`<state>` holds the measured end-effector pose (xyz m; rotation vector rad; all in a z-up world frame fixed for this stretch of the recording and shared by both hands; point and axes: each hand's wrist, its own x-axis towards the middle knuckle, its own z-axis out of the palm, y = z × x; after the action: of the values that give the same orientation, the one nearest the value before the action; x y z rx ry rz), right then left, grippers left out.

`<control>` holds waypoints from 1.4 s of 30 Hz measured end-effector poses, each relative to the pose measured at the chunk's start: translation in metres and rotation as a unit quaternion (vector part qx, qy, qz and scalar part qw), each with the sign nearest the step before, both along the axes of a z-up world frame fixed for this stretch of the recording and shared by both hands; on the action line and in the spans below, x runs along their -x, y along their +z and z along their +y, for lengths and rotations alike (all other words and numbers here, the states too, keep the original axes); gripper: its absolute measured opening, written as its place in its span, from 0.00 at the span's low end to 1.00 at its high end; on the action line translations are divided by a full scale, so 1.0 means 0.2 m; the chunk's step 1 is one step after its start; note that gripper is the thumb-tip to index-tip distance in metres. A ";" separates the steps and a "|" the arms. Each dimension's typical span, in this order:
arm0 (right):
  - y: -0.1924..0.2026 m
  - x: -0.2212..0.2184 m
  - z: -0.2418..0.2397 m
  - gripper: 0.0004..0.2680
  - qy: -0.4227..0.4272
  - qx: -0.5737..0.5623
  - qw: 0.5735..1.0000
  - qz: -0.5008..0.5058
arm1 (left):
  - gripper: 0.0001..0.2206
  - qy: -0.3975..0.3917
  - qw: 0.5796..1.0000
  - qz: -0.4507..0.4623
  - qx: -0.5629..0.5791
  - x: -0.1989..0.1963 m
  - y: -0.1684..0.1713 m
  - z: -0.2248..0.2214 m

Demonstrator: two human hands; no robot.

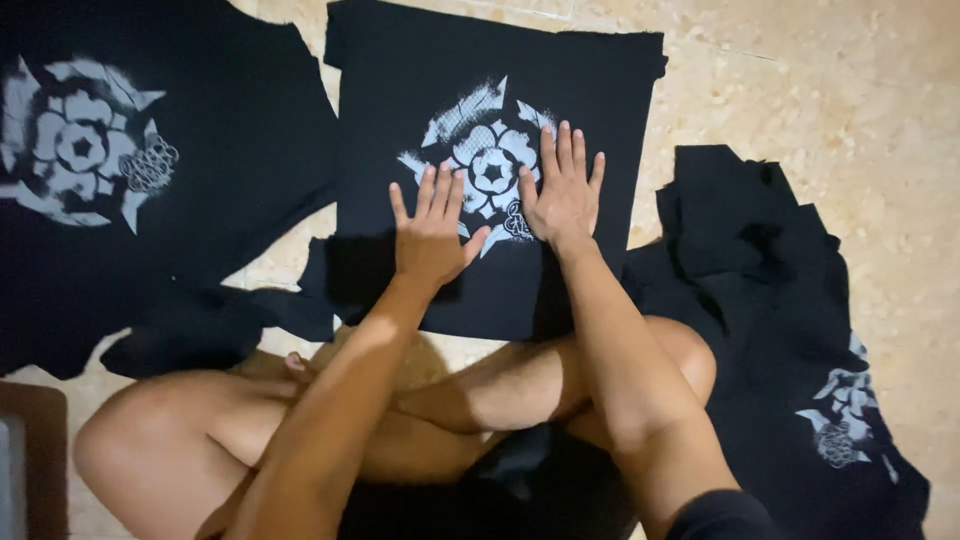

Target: Sorting, smoothing, and stacking printed black t-shirt panels on the floor.

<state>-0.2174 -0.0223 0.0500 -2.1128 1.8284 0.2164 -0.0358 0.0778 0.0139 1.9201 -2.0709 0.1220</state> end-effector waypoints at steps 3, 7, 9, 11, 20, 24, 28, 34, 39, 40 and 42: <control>0.02 0.00 0.00 0.25 0.002 -0.001 1.000 -0.003 | 0.41 0.029 0.994 0.010 -0.105 -0.01 0.07 0.10; 0.00 0.02 0.03 0.27 0.013 0.010 1.000 -0.016 | 0.42 0.049 0.981 0.033 -0.185 -0.01 0.12 0.16; 0.03 0.04 0.06 0.32 -0.017 -0.012 1.000 0.001 | 0.43 0.046 0.991 -0.010 -0.129 -0.02 0.06 0.16; 0.04 0.05 0.08 0.33 -0.027 -0.016 1.000 0.002 | 0.42 0.046 0.991 -0.002 -0.123 -0.02 0.07 0.18; -0.06 0.06 0.09 0.28 -0.063 0.005 0.998 -0.008 | 0.36 0.051 0.984 0.047 -0.165 -0.01 0.13 0.16; -0.20 0.10 0.07 0.25 -0.043 0.087 0.995 0.001 | 0.35 0.049 0.983 0.045 -0.173 -0.02 0.12 0.15; -0.22 0.09 0.08 0.25 -0.017 0.128 0.992 -0.006 | 0.36 0.074 0.985 0.063 -0.143 -0.04 0.07 0.16; -0.08 0.06 0.08 0.26 -0.038 0.065 0.996 -0.047 | 0.36 0.046 0.977 0.118 -0.170 -0.07 0.14 0.16; -0.19 0.10 -0.03 0.27 -0.068 0.005 0.998 -0.013 | 0.29 0.023 0.938 0.184 -0.292 -0.19 -0.11 0.06; -0.20 0.08 -0.03 0.27 -0.056 0.013 0.998 -0.024 | 0.29 0.036 0.942 0.178 -0.281 -0.26 -0.10 0.04; -0.23 -0.01 -0.06 0.24 -0.042 0.070 0.996 -0.030 | 0.27 0.059 0.915 0.232 -0.325 -0.45 -0.05 -0.01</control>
<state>-0.2147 -0.0333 0.0043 -2.1020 1.9438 0.0036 0.0550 0.0764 0.0037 2.1327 -1.7826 -1.0185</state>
